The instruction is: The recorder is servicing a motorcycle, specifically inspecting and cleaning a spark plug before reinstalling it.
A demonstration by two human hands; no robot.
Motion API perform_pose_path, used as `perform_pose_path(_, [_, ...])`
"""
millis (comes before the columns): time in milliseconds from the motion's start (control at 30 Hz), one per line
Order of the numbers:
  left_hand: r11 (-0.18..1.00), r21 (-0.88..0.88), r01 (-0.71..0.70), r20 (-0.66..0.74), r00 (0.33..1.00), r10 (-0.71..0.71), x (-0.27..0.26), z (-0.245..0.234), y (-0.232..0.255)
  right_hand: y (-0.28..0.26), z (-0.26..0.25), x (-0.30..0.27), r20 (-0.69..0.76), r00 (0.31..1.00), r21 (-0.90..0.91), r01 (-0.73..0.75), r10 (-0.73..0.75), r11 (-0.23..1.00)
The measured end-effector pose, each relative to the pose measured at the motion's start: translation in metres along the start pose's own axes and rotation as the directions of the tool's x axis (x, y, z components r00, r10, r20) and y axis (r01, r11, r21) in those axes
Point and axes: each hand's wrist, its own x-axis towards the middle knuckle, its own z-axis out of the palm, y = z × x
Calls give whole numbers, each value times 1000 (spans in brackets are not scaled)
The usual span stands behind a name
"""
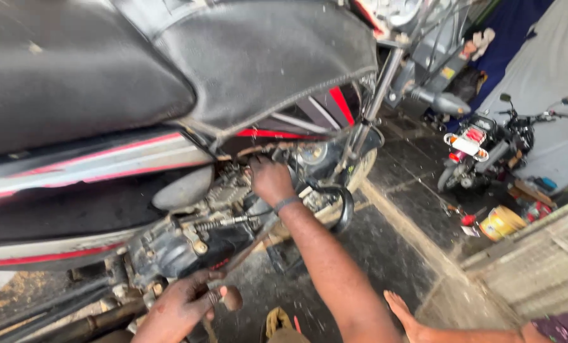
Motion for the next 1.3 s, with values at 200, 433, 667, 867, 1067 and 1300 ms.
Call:
perform_pose_path(200, [992, 12, 124, 51, 991, -124, 2, 1, 0, 5, 0, 1, 148, 987, -70, -55, 65, 996])
perform_pose_path(433, [991, 67, 116, 35, 992, -119, -2, 0, 10, 3, -1, 1, 57, 996, 41, -65, 63, 997])
perform_pose_path(667, [998, 32, 55, 18, 998, -56, 1, 2, 2, 1, -10, 6, 121, 989, -3, -83, 83, 997])
perform_pose_path(867, [996, 40, 74, 13, 997, -75, 2, 3, 1, -6, -10, 3, 54, 992, 54, -118, 115, 992])
perform_pose_path(1067, [996, 11, 83, 17, 996, -83, 4, 3, -5, -3, 2, 3, 171, 967, -24, -187, 189, 982])
perform_pose_path(1300, [991, -23, 132, 29, 991, -131, 1, 3, 7, 0, -1, 1, 58, 992, 57, -116, 113, 992])
